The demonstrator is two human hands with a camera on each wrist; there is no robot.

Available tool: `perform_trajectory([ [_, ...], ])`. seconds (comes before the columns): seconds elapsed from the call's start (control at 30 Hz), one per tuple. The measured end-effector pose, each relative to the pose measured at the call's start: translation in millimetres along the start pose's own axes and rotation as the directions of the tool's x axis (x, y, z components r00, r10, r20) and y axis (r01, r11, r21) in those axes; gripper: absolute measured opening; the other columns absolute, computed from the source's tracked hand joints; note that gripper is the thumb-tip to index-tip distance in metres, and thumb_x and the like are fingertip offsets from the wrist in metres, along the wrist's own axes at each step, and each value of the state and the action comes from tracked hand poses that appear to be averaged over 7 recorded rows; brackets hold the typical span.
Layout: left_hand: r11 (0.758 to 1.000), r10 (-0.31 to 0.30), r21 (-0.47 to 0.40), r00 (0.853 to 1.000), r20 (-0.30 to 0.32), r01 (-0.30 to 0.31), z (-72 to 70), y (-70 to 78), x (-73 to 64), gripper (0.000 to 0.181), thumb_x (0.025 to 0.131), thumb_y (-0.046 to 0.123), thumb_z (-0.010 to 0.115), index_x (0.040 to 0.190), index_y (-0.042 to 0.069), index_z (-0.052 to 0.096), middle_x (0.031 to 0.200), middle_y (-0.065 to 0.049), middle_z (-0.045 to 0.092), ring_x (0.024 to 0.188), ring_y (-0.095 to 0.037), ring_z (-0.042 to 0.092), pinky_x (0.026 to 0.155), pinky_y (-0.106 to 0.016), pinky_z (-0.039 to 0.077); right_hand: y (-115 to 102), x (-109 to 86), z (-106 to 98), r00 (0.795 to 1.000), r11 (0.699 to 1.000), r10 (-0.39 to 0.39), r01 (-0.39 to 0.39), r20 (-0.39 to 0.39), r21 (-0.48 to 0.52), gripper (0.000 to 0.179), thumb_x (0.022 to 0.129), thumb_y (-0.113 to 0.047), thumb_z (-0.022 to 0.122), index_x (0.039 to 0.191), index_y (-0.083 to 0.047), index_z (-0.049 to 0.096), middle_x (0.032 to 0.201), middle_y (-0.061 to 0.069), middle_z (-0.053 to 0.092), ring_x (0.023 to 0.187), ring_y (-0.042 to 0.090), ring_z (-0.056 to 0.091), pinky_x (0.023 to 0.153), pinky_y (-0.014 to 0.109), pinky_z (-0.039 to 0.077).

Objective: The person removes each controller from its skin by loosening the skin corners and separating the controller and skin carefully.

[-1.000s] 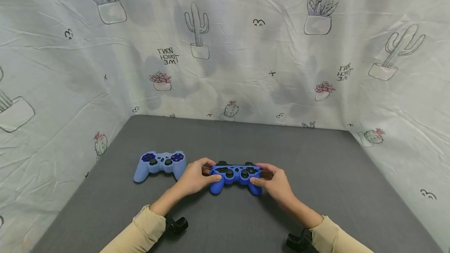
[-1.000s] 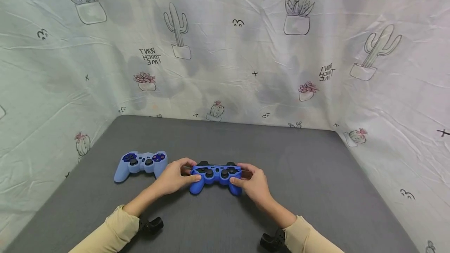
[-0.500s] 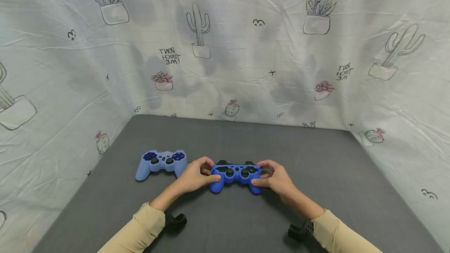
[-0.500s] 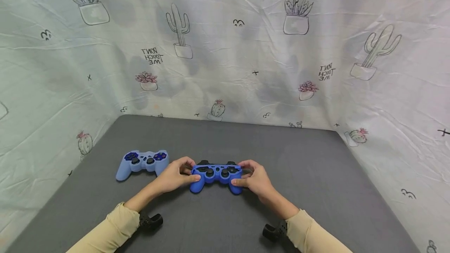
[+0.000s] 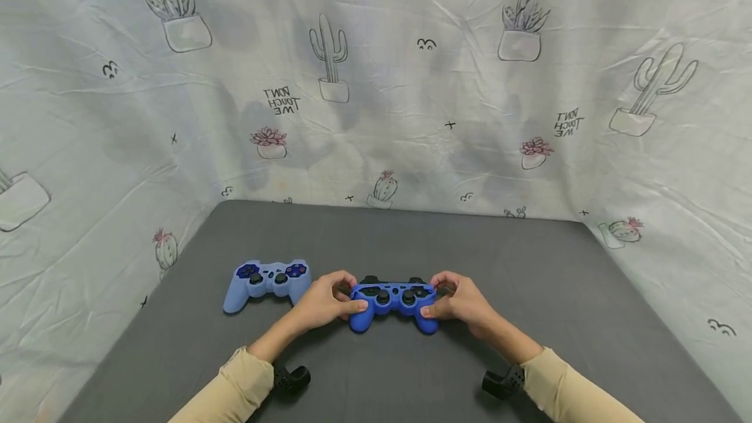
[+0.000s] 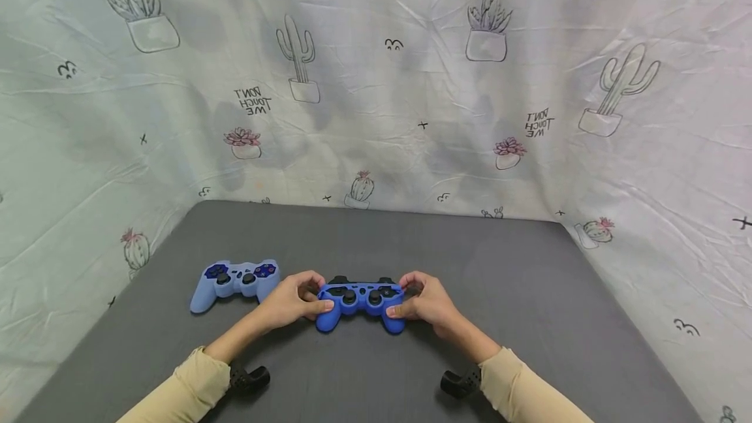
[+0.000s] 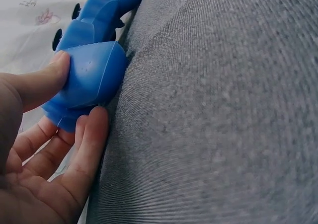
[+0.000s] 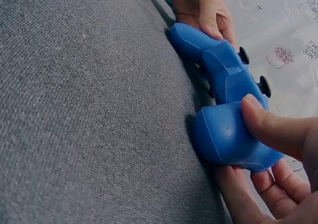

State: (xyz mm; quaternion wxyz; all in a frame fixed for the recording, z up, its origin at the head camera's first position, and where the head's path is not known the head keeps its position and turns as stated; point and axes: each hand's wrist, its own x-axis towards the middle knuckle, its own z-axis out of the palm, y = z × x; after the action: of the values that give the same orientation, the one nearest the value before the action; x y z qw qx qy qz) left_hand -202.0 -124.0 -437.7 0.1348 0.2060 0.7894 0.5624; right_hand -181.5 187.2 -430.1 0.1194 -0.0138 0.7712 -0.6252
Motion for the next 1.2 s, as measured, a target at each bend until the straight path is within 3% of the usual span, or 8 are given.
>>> perform_trajectory([
  [0.4, 1.000, 0.005, 0.024, 0.999, -0.048, -0.003, 9.6, -2.3, 5.1, 0.033, 0.087, 0.012, 0.078, 0.109, -0.001, 0.057, 0.101, -0.012, 0.061, 0.075, -0.025, 0.068, 0.062, -0.041, 0.057, 3.0, -2.2, -2.9, 1.000, 0.998, -0.011, 0.011, -0.009, 0.055, 0.051, 0.067, -0.003, 0.090, 0.106, 0.002, 0.057, 0.097, 0.012, 0.059, 0.066, 0.016, 0.058, 0.063, 0.035, 0.056],
  [0.7, 1.000, -0.027, -0.006, 0.999, -0.028, 0.027, 6.1, 3.2, 5.1, 0.035, 0.084, 0.020, 0.081, 0.106, 0.003, 0.061, 0.096, -0.009, 0.061, 0.074, -0.021, 0.068, 0.061, -0.036, 0.057, 5.2, -1.0, -3.9, 1.000, 0.998, -0.013, 0.012, 0.007, 0.061, 0.049, 0.067, -0.005, 0.091, 0.102, 0.002, 0.057, 0.095, 0.011, 0.059, 0.065, 0.015, 0.059, 0.064, 0.035, 0.056],
  [0.83, 1.000, -0.028, 0.007, 0.999, -0.039, 0.028, 7.1, 4.8, 5.3, 0.033, 0.083, 0.021, 0.082, 0.103, 0.003, 0.062, 0.091, -0.008, 0.063, 0.069, -0.022, 0.068, 0.060, -0.036, 0.057, 6.7, -2.0, -3.1, 1.000, 0.997, 0.000, 0.002, -0.029, 0.072, 0.047, 0.065, -0.006, 0.092, 0.099, 0.002, 0.059, 0.092, 0.011, 0.059, 0.066, 0.016, 0.061, 0.064, 0.035, 0.057],
  [1.03, 0.995, -0.067, 0.065, 0.987, -0.144, 0.077, 20.1, 8.8, -1.8, 0.035, 0.083, 0.022, 0.082, 0.106, 0.005, 0.062, 0.100, -0.009, 0.064, 0.072, -0.018, 0.068, 0.061, -0.034, 0.055, 4.2, -14.5, 9.3, 0.981, 1.000, 0.015, -0.010, -0.191, 0.027, 0.046, 0.064, -0.004, 0.092, 0.099, -0.001, 0.063, 0.102, 0.011, 0.063, 0.068, 0.017, 0.057, 0.057, 0.030, 0.052],
  [1.2, 0.983, -0.002, 0.177, 0.956, -0.293, 0.056, 33.6, 13.9, -10.3, 0.039, 0.084, 0.017, 0.080, 0.119, 0.008, 0.063, 0.115, -0.011, 0.063, 0.083, -0.017, 0.066, 0.070, -0.037, 0.054, -0.7, -26.2, 26.9, 0.949, 0.999, -0.020, 0.011, -0.314, -0.031, 0.046, 0.069, -0.001, 0.089, 0.109, -0.003, 0.066, 0.114, 0.014, 0.065, 0.082, 0.022, 0.067, 0.061, 0.032, 0.054],
])
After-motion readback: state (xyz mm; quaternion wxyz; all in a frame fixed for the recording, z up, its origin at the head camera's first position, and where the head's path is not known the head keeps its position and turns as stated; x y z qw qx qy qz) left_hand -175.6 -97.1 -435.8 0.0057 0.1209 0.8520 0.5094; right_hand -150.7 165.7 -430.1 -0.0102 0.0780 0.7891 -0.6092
